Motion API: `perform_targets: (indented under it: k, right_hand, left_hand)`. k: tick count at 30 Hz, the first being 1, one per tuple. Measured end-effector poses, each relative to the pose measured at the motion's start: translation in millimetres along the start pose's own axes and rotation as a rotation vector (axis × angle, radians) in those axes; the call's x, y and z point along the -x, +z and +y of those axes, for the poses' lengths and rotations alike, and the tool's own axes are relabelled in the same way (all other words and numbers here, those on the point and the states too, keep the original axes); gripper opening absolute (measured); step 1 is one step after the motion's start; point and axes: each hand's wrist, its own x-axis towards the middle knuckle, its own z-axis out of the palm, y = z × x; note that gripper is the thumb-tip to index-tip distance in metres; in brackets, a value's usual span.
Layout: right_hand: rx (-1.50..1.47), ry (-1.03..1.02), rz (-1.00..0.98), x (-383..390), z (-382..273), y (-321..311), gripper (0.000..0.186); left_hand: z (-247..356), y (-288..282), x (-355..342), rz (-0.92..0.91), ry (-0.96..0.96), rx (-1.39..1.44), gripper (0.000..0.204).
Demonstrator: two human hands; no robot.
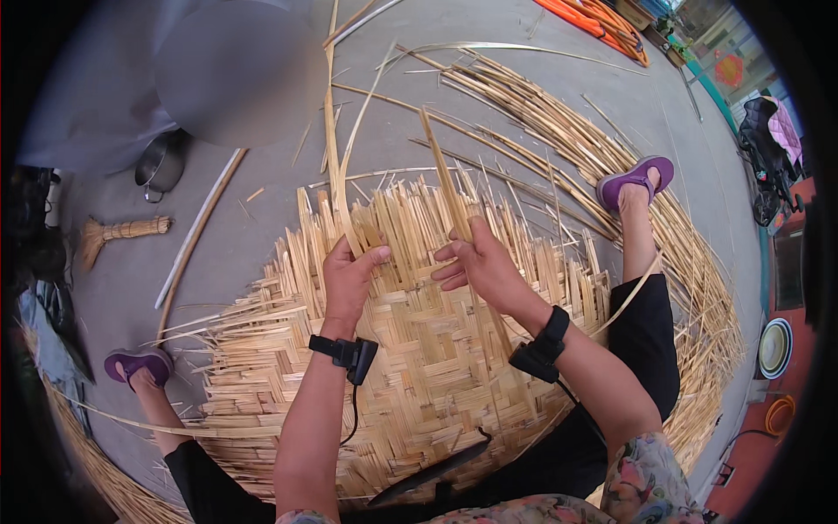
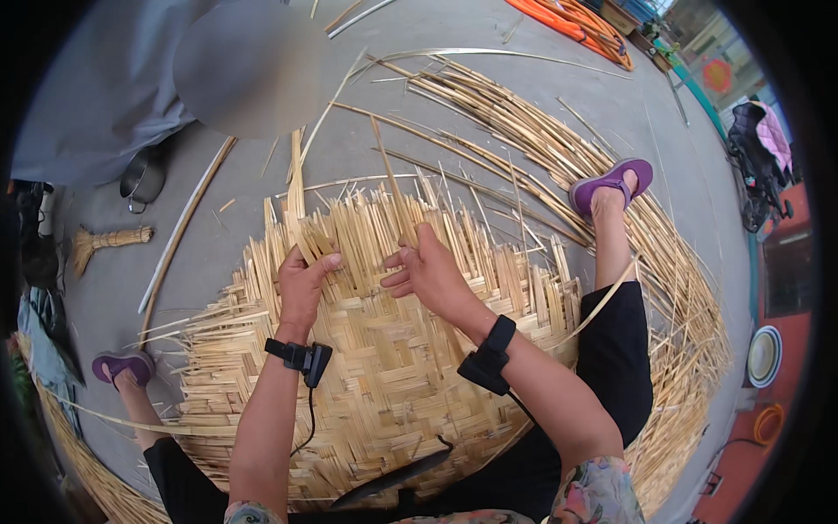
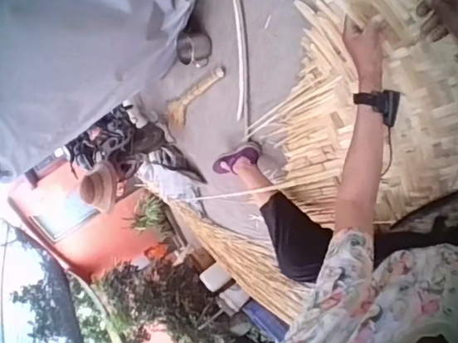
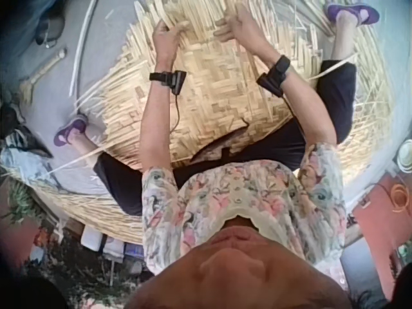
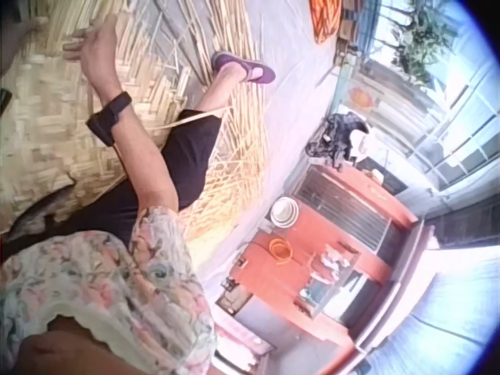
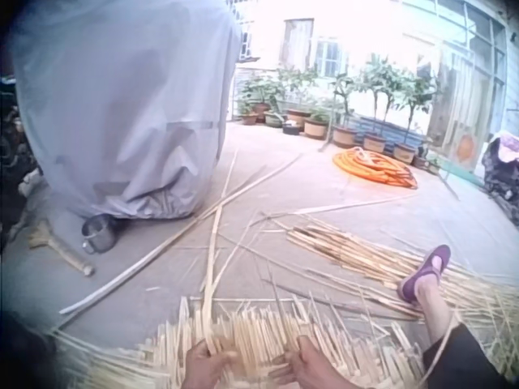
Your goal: Weaving a mat using thin bamboo or straw strips.
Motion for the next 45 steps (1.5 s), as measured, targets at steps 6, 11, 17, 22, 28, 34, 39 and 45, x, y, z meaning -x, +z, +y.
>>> perform_targets:
  k: [6,11,17,22,28,34,39,45]
  right_hand:
    - [0.201,-0.091,-0.262,-29,30,20,0.02]
    - [0.358,0.041,-0.263,-38,8,-7,0.018]
    - [1.056,-0.053,-0.108,15,-25,-58,0.047]
    - [1.302,-0.269,0.166,148,-140,-59,0.048]
    - [1.464,0.342,-0.409,318,-324,-25,0.043]
    - [1.269,-0.151,-0.553,280,-366,-8,0.042]
    - [0.41,-0.198,-0.568,65,-211,46,0.044]
    - [0.682,-0.392,-0.454,-79,-21,90,0.05]
  left_hand:
    - [5,-2,0,-0.227,0.213,-0.006,0.046]
    - [13,-3,16,0.169,0.117,0.353,0.034]
    - [6,-39,48,0.76,0.258,0.327,0.011]
    - [-7,-55,50,0.717,0.179,0.391,0.008]
    - [-4,-70,47,0.746,0.182,0.376,0.009]
    - [-2,-79,67,0.639,0.258,0.501,0.02]
    - [4,-77,81,0.569,0.351,0.424,0.019]
    - [51,-98,74,0.195,0.204,0.539,0.013]
